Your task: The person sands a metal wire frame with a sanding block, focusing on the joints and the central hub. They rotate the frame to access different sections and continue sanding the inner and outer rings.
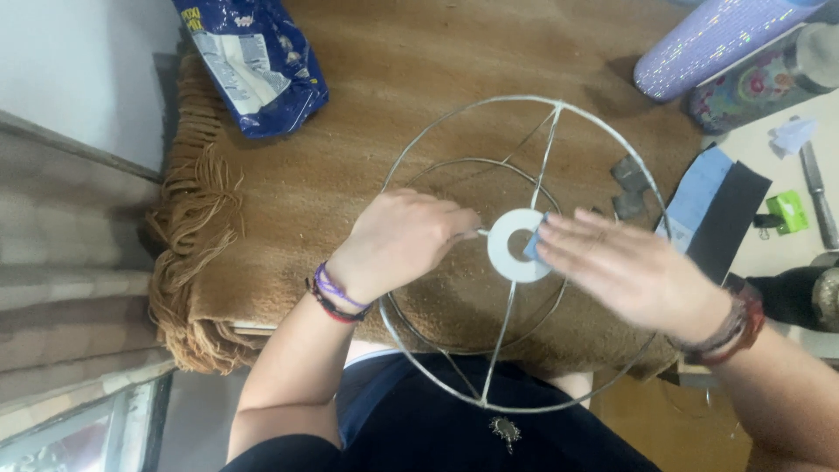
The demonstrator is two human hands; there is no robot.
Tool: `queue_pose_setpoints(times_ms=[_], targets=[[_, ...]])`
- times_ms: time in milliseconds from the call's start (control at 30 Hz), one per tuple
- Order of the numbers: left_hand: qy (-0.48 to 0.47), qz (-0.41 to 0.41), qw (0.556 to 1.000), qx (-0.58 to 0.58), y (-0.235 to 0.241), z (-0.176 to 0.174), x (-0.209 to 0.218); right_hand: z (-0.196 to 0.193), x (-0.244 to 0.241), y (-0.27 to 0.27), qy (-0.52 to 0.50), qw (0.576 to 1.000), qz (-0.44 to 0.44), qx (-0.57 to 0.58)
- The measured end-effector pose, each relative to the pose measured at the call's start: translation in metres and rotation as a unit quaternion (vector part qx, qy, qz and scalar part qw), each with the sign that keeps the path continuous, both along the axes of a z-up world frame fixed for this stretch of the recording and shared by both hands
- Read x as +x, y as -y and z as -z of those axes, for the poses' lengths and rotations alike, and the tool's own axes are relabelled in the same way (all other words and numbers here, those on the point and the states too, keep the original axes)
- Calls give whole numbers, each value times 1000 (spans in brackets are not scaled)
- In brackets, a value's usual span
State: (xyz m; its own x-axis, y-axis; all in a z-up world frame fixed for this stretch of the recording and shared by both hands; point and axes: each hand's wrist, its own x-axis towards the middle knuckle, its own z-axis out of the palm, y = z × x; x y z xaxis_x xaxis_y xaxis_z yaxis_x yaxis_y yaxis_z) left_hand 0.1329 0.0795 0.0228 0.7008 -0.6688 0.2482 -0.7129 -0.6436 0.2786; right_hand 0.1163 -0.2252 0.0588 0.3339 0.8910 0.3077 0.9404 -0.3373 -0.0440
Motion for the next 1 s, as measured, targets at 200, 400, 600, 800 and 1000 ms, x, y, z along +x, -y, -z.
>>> queue_pose_setpoints(times_ms=[200,400,600,800,1000], targets=[[-2,-7,1000,1,0,1,-2,-3,3,4,36,998,-52,-10],[-5,-2,1000,-6,0,-1,-3,9,-2,10,-1,996,-83,-26],[-7,-8,1000,-7,-1,-2,-3,-7,-5,-4,10,996,-90,-14],[-11,-5,1000,6,0,-1,-2,-6,-1,1,75,992,-97,-22],[-27,0,1000,-5,-1,-5,-1,-7,9,-7,74,995,-59,-27]])
